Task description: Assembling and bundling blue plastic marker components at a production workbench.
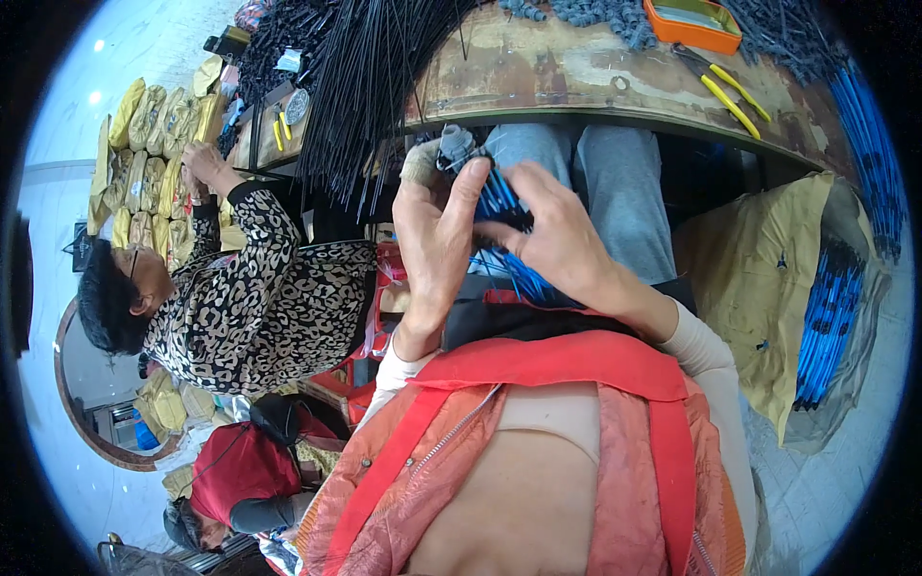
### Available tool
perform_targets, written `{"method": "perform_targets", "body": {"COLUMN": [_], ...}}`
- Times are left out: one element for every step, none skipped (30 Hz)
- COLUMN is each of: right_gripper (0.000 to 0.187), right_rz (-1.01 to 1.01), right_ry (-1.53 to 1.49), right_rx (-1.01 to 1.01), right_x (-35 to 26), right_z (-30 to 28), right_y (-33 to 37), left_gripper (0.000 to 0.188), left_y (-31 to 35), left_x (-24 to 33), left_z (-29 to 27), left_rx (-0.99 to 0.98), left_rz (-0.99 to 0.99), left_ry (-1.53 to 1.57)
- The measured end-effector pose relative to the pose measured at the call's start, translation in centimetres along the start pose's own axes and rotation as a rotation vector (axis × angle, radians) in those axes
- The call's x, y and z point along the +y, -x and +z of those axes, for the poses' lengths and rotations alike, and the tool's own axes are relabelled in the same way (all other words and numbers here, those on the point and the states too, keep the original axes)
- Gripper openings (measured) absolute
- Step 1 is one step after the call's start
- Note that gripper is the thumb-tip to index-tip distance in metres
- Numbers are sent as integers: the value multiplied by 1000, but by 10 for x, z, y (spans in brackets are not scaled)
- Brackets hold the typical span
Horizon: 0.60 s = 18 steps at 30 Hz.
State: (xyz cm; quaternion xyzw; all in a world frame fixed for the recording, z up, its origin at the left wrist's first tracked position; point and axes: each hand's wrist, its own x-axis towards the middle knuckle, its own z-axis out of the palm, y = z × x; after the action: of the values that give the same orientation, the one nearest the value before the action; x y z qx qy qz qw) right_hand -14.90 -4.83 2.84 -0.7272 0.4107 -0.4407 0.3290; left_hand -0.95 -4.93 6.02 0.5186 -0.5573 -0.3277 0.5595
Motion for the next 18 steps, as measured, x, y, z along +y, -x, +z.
{"method": "perform_targets", "body": {"right_gripper": [52, 47, 47, 44, 41, 36, 36, 37, 38, 38, 38, 38, 38, 42, 42, 43, 43, 46], "right_rz": [-18, -57, -57, 90, 227, 249, 246, 259, 278, 327, 327, 394, 461, 415, 424, 443, 462, 452], "right_ry": [68, 103, 118, -104, -337, -649, -636, -625, -609, -719, -711, -818, -927, -968, -964, -988, -1013, -1011], "right_rx": [22, 59, 63, 73, 73, 87, 92, -27, -137, -182, -178, -209, -240, -248, -246, -253, -261, -268], "right_x": [6, 19, 38, 58, 71, 61, 71, 87, 104, 110, 113, 113, 114, 117, 113, 105, 101, 103], "right_z": [0, 4, 9, 9, 9, 5, -3, -13, -24, -28, -31, -36, -40, -42, -43, -42, -41, -41], "right_y": [-5, -8, -11, -15, -23, -36, -42, -50, -54, -56, -58, -59, -59, -57, -56, -55, -56, -58], "left_gripper": [29, 28, 28, 29, 30, 32, 34, 34, 35, 38, 38, 39, 41, 47, 50, 45, 40, 37], "left_y": [-7, -17, -28, -39, -52, -66, -78, -91, -105, -115, -121, -126, -131, -134, -137, -143, -150, -158], "left_x": [-3, -7, -11, -10, -23, -28, -31, -36, -47, -53, -61, -62, -64, -66, -55, -55, -58, -61], "left_z": [4, 8, 16, 26, 35, 41, 49, 56, 66, 69, 69, 69, 67, 64, 55, 49, 47, 50], "left_rx": [2, -18, -45, -73, -60, -83, -109, -113, -258, -392, -395, -475, -553, -585, -652, -660, -666, -707], "left_rz": [2, 4, 7, 0, 74, 80, 86, 92, -26, -146, -141, -191, -241, -468, -561, -606, -651, -676], "left_ry": [7, -31, -64, -124, -162, -245, -328, -314, -404, -503, -495, -310, -124, 79, 322, 334, 345, 330]}}
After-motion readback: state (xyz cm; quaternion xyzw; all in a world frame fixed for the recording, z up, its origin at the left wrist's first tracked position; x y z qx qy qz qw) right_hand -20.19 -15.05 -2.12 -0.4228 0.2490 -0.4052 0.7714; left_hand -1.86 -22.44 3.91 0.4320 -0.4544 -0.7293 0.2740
